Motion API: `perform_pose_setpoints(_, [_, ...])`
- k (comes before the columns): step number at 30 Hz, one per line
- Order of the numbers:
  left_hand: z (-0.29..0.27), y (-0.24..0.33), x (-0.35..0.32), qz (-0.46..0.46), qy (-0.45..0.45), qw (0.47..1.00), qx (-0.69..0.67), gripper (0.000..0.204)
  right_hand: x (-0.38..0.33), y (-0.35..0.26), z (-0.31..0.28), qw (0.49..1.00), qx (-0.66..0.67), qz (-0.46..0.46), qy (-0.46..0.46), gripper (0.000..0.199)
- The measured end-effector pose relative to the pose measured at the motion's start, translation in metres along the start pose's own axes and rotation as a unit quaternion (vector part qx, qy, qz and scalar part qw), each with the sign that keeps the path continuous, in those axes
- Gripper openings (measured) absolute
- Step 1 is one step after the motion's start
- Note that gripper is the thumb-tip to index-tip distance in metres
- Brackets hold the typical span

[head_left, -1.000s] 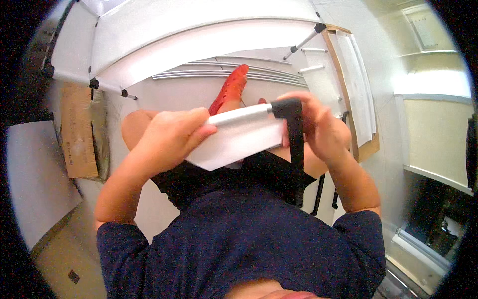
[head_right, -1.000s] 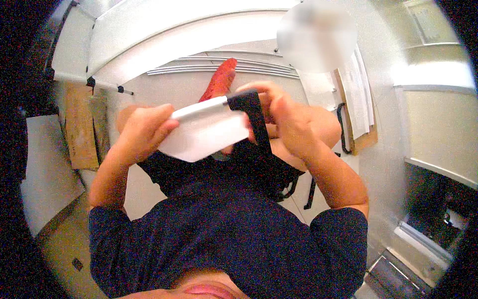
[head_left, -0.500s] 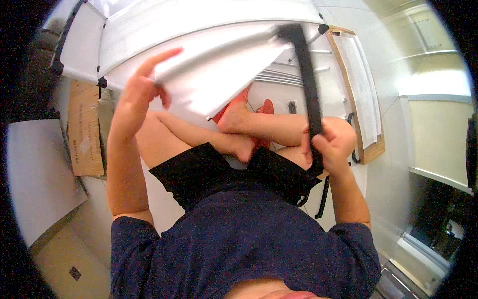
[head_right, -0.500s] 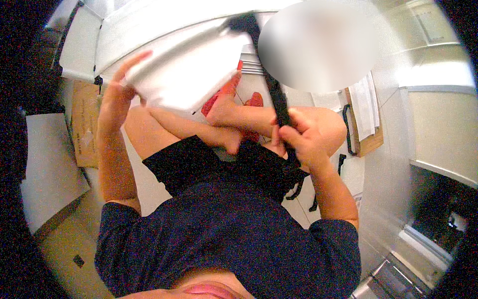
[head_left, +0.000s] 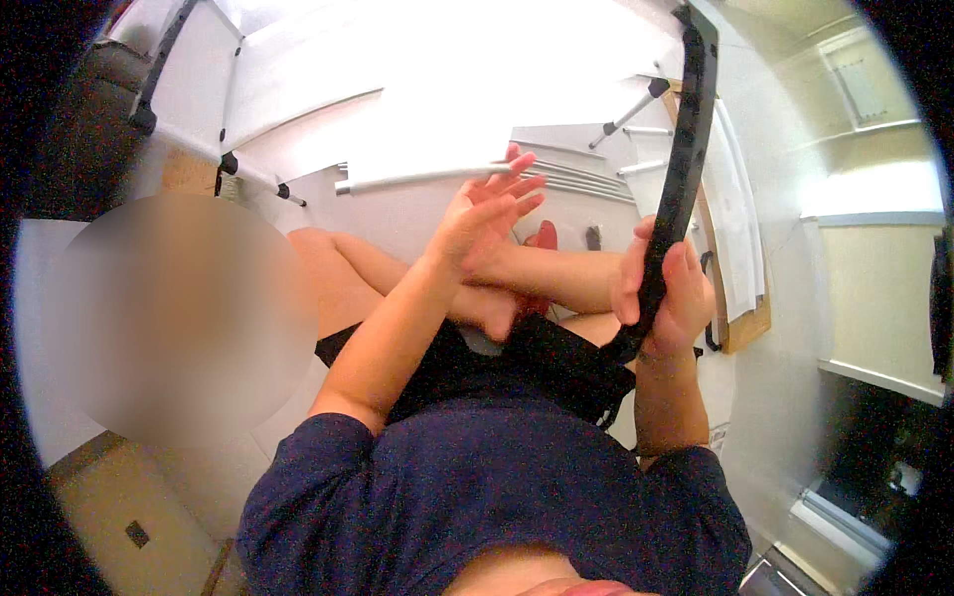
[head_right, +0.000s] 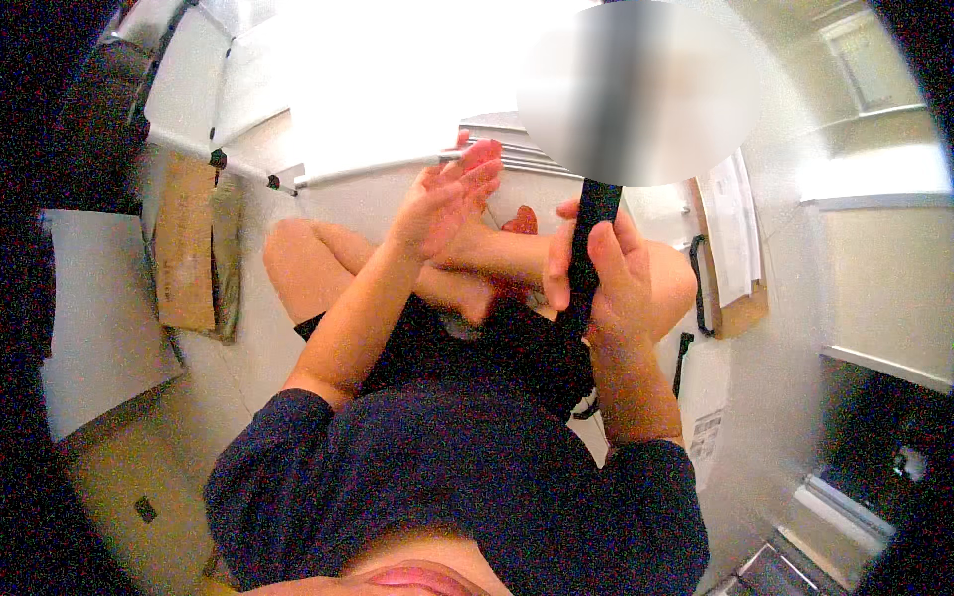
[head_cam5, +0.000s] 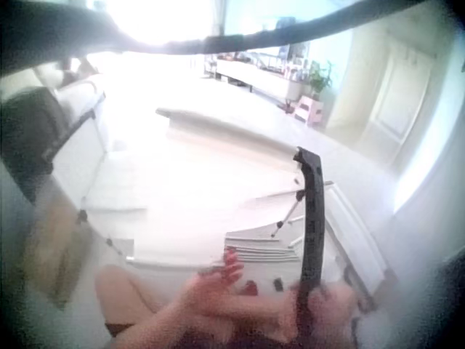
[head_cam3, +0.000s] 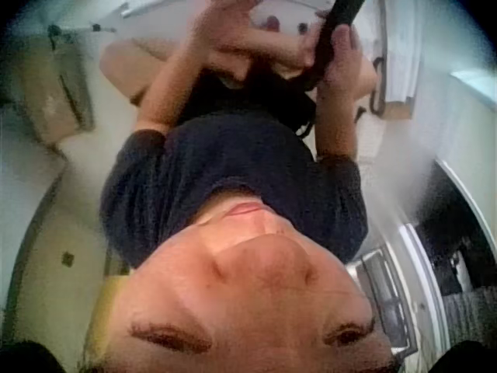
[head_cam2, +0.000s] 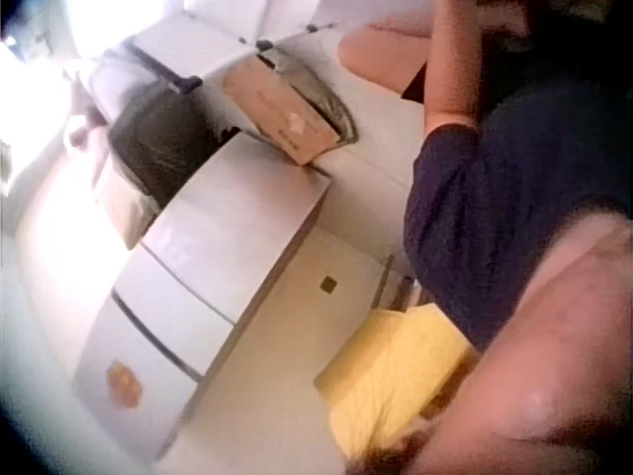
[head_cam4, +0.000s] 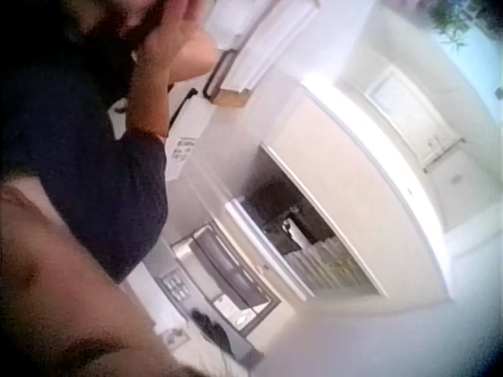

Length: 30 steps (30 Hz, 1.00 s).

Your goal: The person assembles a storage shelf by hand while sitting cross-legged on the floor. They press white plastic panels into black corner frames and slide metal support rods into the frames.

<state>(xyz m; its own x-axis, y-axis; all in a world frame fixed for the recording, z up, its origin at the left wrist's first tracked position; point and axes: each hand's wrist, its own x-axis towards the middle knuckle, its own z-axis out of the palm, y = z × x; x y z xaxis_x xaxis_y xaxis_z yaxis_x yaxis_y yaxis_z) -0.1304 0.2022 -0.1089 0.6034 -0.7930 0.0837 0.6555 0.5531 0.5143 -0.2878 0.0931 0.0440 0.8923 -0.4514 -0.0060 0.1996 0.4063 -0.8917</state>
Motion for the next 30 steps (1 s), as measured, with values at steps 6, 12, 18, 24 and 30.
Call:
perform_pose_setpoints(6, [0.002,0.019,-0.026,-0.056,-0.016,0.995,-0.075,0.043,0.003,0.006,-0.007,0.997,-0.070,-0.008,0.043,0.040])
perform_pose_setpoints(12, [0.033,0.021,-0.067,-0.152,0.127,0.976,0.088,0.040,0.016,0.027,-0.003,0.992,-0.049,0.016,0.115,0.033])
perform_pose_setpoints(18, [0.060,0.007,-0.076,-0.179,0.132,0.971,0.086,0.029,0.024,0.040,0.003,0.985,-0.048,-0.017,0.166,0.029])
perform_pose_setpoints(24, [0.064,0.007,-0.079,-0.169,0.147,0.965,0.136,0.026,0.020,0.041,0.009,0.984,-0.047,-0.030,0.167,0.039])
perform_pose_setpoints(30, [0.073,0.014,-0.079,-0.149,0.142,0.961,0.186,0.021,0.020,0.043,0.008,0.983,-0.025,-0.043,0.178,0.034])
